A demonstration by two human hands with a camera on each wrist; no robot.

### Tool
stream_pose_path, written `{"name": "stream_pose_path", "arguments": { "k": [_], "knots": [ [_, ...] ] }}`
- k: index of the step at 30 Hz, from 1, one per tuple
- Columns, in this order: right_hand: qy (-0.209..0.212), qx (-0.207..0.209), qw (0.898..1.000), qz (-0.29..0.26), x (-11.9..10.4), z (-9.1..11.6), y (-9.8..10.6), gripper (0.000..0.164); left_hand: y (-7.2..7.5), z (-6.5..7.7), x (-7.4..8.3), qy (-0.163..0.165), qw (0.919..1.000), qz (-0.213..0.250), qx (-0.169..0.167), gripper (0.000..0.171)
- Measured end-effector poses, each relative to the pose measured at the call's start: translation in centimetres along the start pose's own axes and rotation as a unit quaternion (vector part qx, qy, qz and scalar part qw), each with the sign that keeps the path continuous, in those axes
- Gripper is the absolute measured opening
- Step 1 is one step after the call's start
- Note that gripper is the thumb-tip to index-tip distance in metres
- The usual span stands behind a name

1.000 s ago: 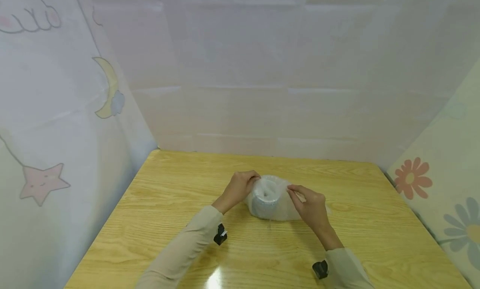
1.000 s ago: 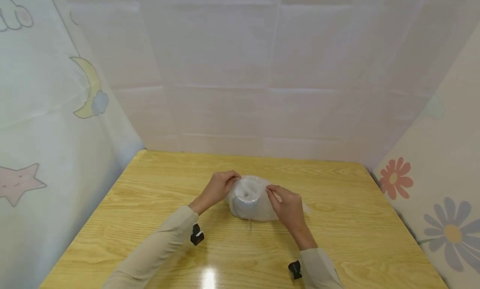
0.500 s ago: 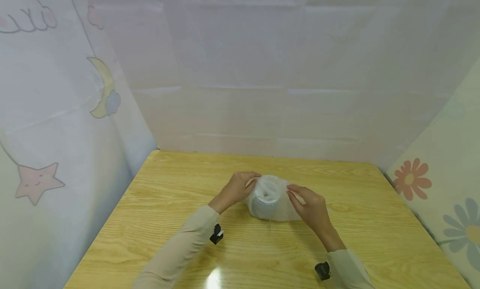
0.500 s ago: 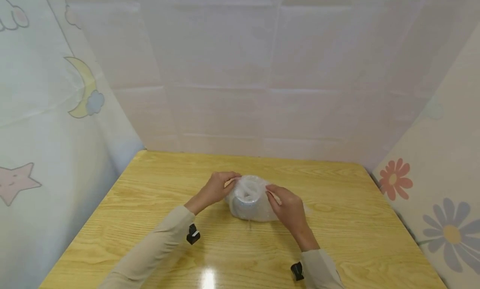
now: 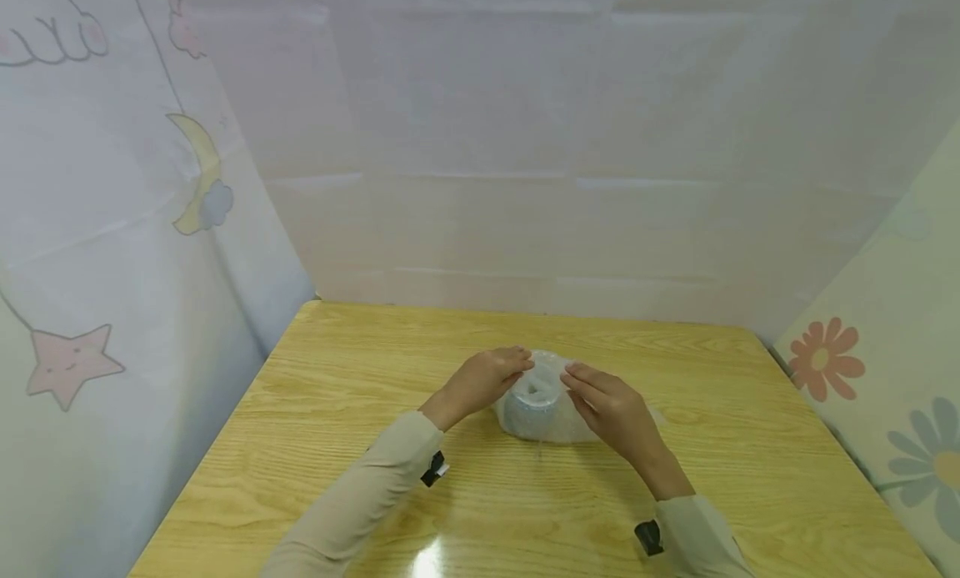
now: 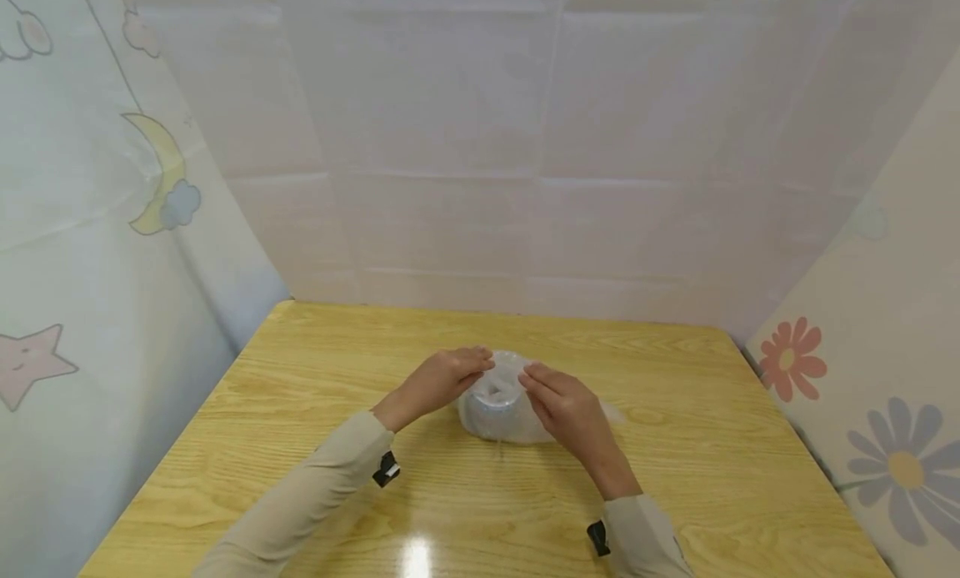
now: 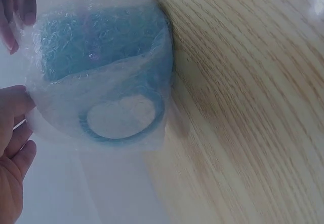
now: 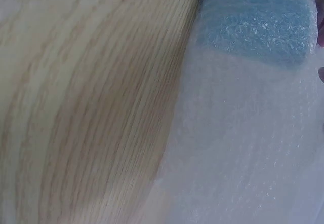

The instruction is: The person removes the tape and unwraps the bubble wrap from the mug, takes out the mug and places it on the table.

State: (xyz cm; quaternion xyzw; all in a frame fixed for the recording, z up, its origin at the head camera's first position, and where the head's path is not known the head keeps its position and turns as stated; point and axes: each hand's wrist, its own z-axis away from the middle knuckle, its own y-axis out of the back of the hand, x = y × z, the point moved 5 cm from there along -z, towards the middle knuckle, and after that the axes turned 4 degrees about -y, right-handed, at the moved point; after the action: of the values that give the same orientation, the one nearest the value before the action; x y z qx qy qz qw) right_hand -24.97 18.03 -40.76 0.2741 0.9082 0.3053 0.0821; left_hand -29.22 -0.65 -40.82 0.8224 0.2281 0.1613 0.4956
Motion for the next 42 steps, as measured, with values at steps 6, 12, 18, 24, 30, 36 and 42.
{"name": "stream_pose_path", "arguments": {
  "k": [6, 12, 18, 24, 30, 36, 42],
  "knots": [
    [0.025, -0.002, 1.000, 0.003, -0.4, -0.2, 0.1, 0.036, 0.0, 0.0, 0.3, -0.019, 0.9996, -0.018, 0.006, 0.021],
    [0.012, 0.003, 1.000, 0.025, -0.3, -0.1, 0.2, 0.037, 0.3, 0.2, 0.4, -0.021, 0.9992, 0.018, 0.029, 0.017],
    [0.009, 0.020, 0.999, 0.030, -0.2, 0.2, 0.2, 0.037, 0.3, 0.4, 0.3, -0.022, 0.9980, 0.031, 0.049, 0.015],
    [-0.010, 0.055, 0.998, 0.032, -0.1, 0.3, 0.2, 0.034, 0.2, 0.5, 0.0, -0.014, 0.9956, 0.049, 0.079, 0.010],
    [-0.056, 0.055, 0.996, 0.033, 0.5, 0.3, 0.3, 0.033, 0.1, 0.4, -0.3, 0.013, 0.9919, 0.087, 0.091, 0.010],
    [-0.094, 0.050, 0.994, 0.020, 0.9, 0.3, 0.6, 0.027, 0.2, 0.4, -0.5, 0.028, 0.9875, 0.117, 0.102, 0.010],
    [-0.108, 0.078, 0.991, -0.007, 1.2, 0.3, 0.9, 0.018, 0.3, 0.4, -0.8, 0.044, 0.9831, 0.136, 0.114, 0.011]
  ]
}}
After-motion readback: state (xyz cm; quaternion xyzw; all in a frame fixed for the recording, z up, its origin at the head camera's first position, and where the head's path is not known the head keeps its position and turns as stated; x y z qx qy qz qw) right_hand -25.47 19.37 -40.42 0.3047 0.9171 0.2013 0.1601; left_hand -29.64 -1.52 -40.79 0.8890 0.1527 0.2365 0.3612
